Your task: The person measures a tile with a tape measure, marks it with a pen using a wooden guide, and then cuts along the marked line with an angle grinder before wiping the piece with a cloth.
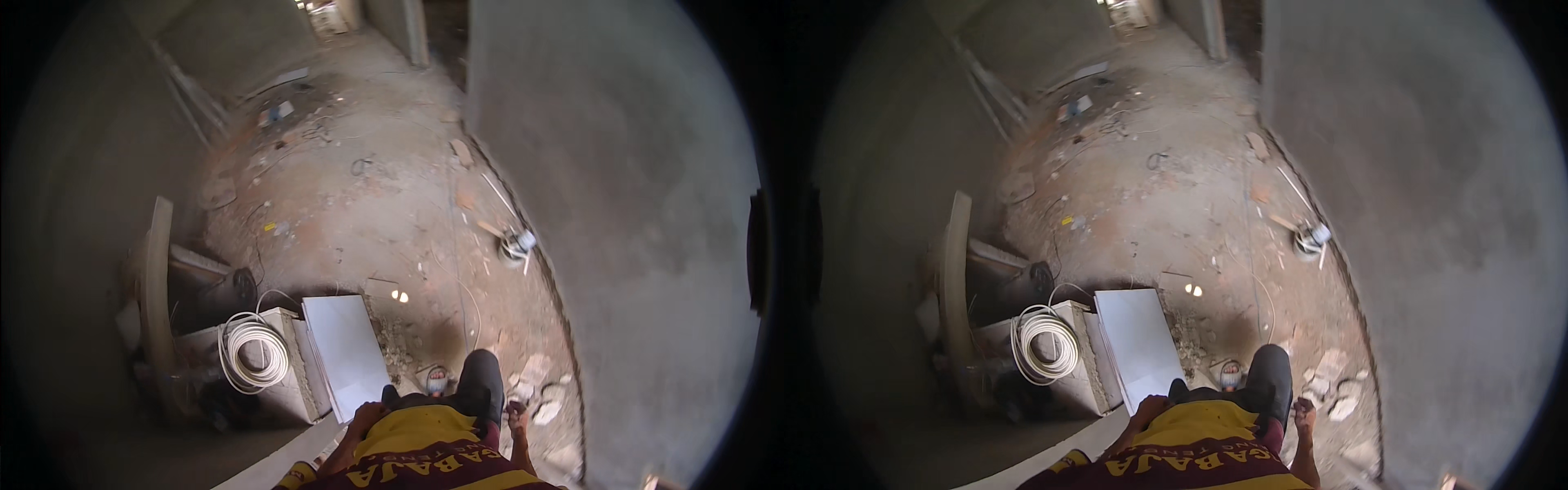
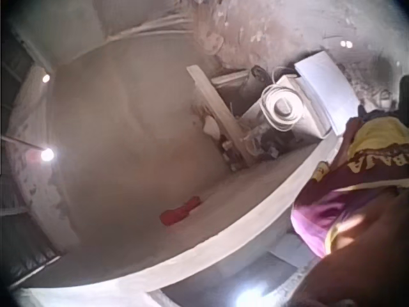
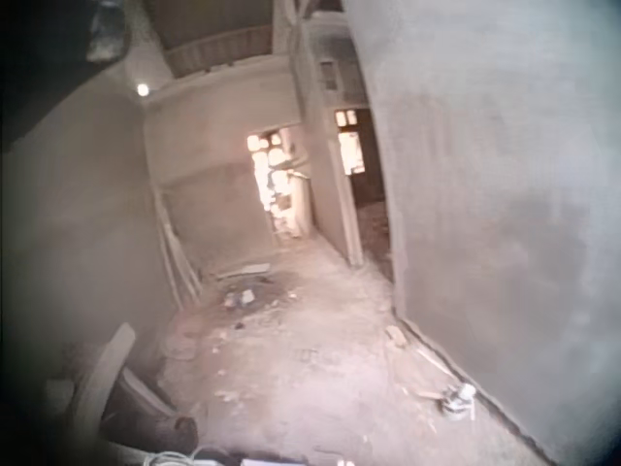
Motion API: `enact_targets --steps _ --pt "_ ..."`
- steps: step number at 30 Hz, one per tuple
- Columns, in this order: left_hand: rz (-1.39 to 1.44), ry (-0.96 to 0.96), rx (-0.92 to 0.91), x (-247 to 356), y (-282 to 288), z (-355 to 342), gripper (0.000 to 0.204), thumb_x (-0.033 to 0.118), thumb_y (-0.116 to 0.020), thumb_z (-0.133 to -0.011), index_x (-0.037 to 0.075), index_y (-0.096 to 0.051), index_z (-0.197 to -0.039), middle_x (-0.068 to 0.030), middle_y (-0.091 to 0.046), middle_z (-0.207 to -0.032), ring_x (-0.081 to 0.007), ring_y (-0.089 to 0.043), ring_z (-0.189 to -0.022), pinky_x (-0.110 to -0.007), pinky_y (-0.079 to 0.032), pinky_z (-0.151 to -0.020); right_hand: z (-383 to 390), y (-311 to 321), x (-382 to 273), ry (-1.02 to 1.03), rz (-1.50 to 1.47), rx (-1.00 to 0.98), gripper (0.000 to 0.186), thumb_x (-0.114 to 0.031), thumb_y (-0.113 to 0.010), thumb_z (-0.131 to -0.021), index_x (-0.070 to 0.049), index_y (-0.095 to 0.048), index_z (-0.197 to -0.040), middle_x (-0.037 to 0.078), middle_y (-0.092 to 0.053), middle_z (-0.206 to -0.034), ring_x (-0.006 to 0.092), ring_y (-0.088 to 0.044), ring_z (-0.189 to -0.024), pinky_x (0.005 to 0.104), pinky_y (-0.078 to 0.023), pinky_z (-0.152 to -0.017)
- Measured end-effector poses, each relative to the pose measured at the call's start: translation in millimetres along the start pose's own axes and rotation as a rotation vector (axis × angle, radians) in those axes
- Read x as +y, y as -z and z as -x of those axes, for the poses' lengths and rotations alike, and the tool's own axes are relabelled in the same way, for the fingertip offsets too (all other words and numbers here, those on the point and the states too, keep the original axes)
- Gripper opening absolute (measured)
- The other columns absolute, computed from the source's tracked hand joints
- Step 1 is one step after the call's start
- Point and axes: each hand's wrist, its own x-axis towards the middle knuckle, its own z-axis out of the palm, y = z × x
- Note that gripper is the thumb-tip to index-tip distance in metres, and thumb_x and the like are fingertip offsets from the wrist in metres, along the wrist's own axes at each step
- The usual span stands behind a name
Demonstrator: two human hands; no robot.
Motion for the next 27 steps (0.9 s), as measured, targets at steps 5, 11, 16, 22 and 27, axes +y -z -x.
enact_targets --steps 5,11,16,22,27 --pt "0.355 0.019 0.157 1.9 24.3 -81.0 0.047 0.042 -0.068 -0.093 0.013 -0.06 -0.13 -0.0247 -0.075 -0.101 -0.0441 -0.072 -0.099 -0.054 -0.056 -0.087 -116.9 65.0 -33.2 -0.099 0.654 -0.175 0.041 -0.019 -0.083 -0.082 -0.004 -0.071 -0.118 0.012 -0.074 -0.086 0.0257 -0.073 -0.071 0.0386 -0.06 -0.06" --pt "0.653 0.304 0.333 37.0 195.5 -202.2 0.046 0.032 -0.068 -0.096 0.011 -0.054 -0.134 -0.0287 -0.073 -0.098 -0.0484 -0.071 -0.097 -0.053 -0.057 -0.085 -347.6 22.3 -203.6 -0.351 0.95 -0.189 0.041 -0.032 -0.078 -0.081 -0.006 -0.076 -0.112 0.014 -0.075 -0.101 0.0332 -0.07 -0.093 0.0474 -0.055 -0.081" --pt "0.84 0.132 0.615 36.8 333.8 -278.0 0.028 0.032 -0.06 -0.101 0.009 -0.071 -0.112 -0.0183 -0.075 -0.112 -0.0416 -0.07 -0.107 -0.046 -0.056 -0.092 -646.4 -134.5 -465.9 0.654 0.962 -0.071 0.05 -0.033 -0.069 -0.095 0.0 -0.063 -0.132 0.022 -0.071 -0.122 0.0382 -0.066 -0.112 0.0466 -0.05 -0.099" --pt "0.338 0.026 -0.184 -7.0 424.3 -316.1 0.037 0.036 -0.055 -0.101 0.018 -0.07 -0.13 -0.0138 -0.072 -0.128 -0.0365 -0.067 -0.119 -0.048 -0.053 -0.1 -691.8 -504.0 -805.0 0.635 0.362 -0.613 0.036 -0.015 -0.068 -0.101 -0.009 -0.062 -0.137 0.013 -0.071 -0.124 0.0233 -0.07 -0.104 0.0361 -0.056 -0.087" --pt "0.558 0.227 -0.163 -54.8 544.9 -441.5 0.04 0.037 -0.057 -0.1 0.019 -0.067 -0.134 -0.0122 -0.067 -0.137 -0.0322 -0.062 -0.127 -0.045 -0.047 -0.107 -754.2 -645.5 -852.5 0.626 0.541 -0.761 0.037 -0.023 -0.07 -0.101 -0.006 -0.064 -0.134 0.012 -0.072 -0.123 0.0222 -0.07 -0.108 0.0357 -0.056 -0.091"
